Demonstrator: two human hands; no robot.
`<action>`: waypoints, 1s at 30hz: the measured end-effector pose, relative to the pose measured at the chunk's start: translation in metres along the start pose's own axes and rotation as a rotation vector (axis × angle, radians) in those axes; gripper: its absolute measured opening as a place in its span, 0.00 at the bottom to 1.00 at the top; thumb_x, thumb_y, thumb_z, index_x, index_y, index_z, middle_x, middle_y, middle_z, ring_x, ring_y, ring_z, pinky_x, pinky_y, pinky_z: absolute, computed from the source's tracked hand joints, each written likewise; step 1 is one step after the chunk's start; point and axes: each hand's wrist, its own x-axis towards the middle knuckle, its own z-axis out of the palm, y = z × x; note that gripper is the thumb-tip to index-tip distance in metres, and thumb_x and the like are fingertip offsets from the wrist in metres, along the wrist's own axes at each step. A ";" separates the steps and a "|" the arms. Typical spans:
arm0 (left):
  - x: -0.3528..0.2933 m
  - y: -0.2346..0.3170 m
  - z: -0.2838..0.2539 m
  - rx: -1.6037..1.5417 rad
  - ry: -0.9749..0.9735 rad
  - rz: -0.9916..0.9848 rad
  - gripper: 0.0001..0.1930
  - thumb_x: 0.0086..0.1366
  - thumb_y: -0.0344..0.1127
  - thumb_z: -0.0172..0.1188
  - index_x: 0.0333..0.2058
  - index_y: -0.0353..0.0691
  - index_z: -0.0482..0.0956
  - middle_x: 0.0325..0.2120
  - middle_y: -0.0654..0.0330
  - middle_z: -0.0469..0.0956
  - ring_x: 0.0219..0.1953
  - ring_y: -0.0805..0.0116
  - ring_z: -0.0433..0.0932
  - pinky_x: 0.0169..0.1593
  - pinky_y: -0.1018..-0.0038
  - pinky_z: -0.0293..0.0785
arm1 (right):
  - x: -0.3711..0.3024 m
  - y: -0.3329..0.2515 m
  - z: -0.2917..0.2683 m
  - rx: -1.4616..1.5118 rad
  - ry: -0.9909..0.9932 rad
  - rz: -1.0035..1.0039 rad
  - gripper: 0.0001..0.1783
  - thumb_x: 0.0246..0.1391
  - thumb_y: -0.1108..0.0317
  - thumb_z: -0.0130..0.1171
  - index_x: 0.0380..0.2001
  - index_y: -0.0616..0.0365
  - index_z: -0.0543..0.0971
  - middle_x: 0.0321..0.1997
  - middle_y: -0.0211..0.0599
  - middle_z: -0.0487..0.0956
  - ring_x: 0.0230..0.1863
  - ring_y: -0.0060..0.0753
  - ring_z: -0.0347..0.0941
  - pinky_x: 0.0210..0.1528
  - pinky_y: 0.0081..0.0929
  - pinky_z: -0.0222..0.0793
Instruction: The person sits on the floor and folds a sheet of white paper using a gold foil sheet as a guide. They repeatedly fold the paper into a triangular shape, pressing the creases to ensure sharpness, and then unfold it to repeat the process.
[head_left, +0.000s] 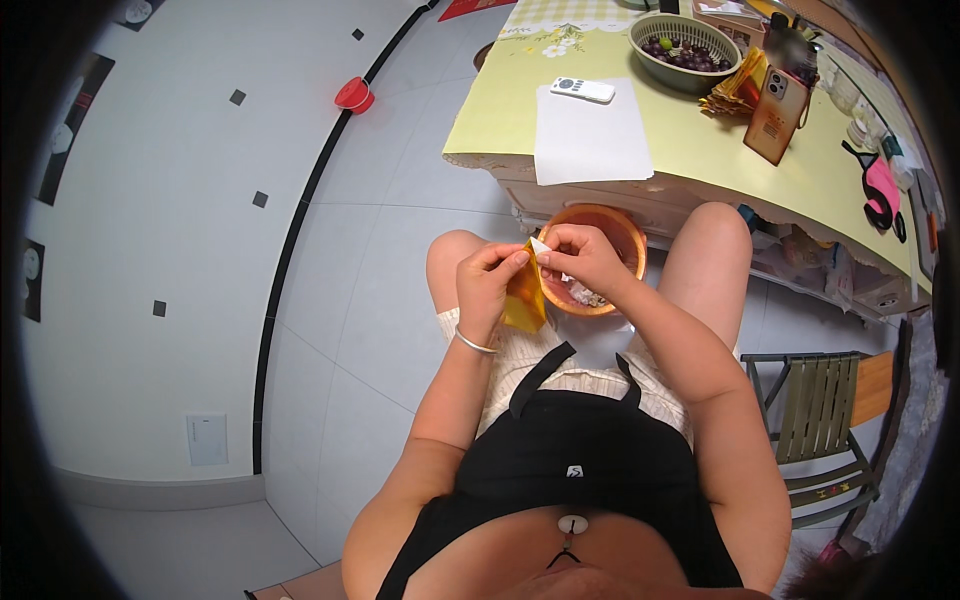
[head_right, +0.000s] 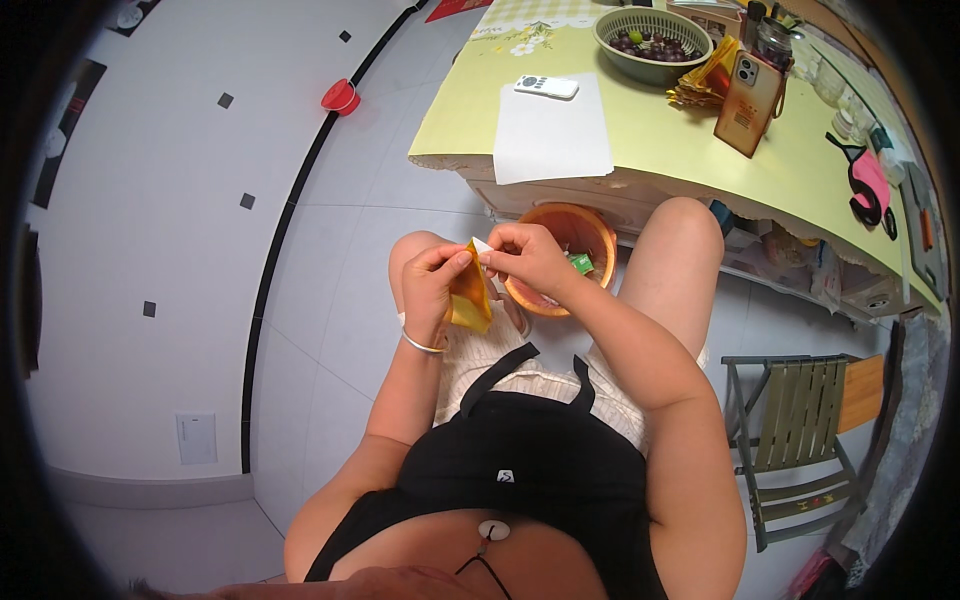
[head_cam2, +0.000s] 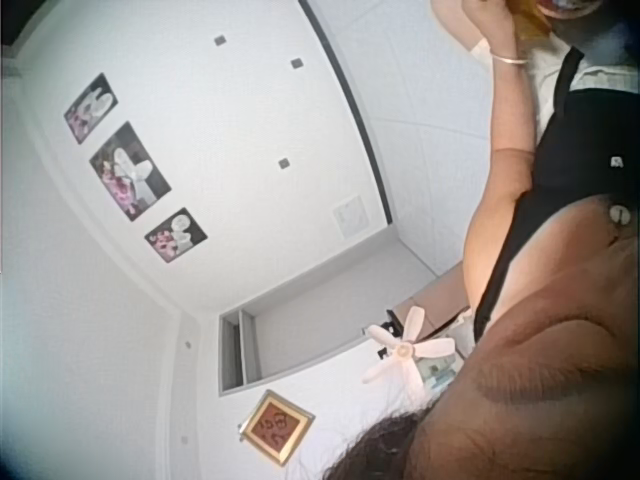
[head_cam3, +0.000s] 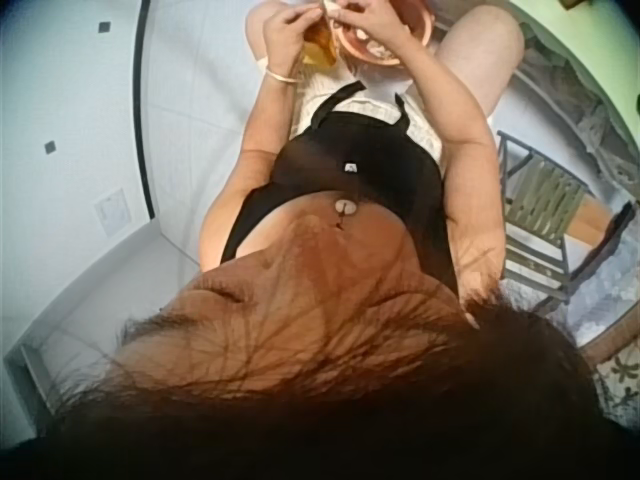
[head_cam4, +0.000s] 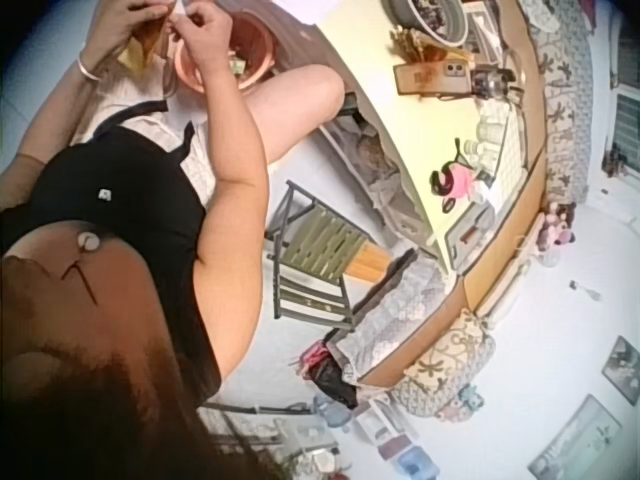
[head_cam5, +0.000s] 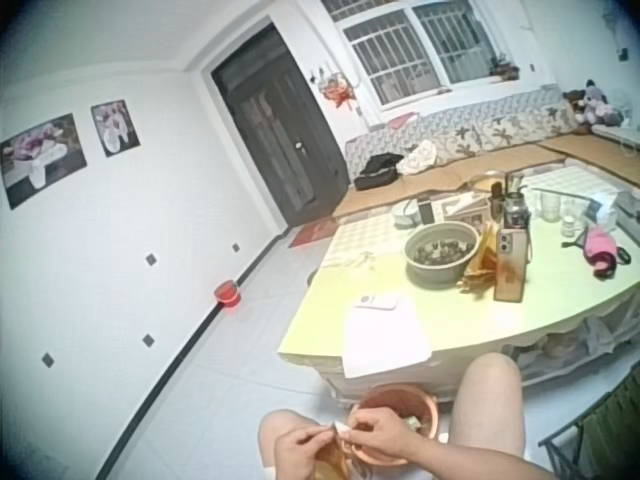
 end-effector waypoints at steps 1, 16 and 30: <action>0.000 0.001 0.001 -0.019 -0.006 -0.020 0.04 0.64 0.25 0.62 0.36 0.30 0.82 0.30 0.60 0.82 0.32 0.75 0.78 0.38 0.80 0.75 | 0.000 -0.001 0.000 -0.016 0.005 -0.008 0.07 0.59 0.71 0.62 0.28 0.61 0.77 0.25 0.29 0.79 0.27 0.16 0.74 0.30 0.17 0.70; -0.001 -0.006 0.004 0.221 -0.026 0.156 0.05 0.64 0.25 0.62 0.38 0.31 0.82 0.30 0.64 0.80 0.31 0.78 0.76 0.36 0.82 0.72 | -0.001 -0.003 0.000 -0.069 0.082 -0.072 0.07 0.58 0.71 0.64 0.29 0.61 0.76 0.26 0.26 0.78 0.28 0.13 0.72 0.30 0.15 0.69; -0.005 0.008 0.012 0.238 -0.014 0.244 0.06 0.61 0.23 0.65 0.37 0.31 0.85 0.32 0.63 0.80 0.34 0.76 0.76 0.39 0.81 0.72 | -0.002 -0.002 0.000 -0.048 0.076 -0.071 0.08 0.58 0.70 0.64 0.29 0.61 0.76 0.26 0.29 0.78 0.27 0.14 0.73 0.29 0.15 0.69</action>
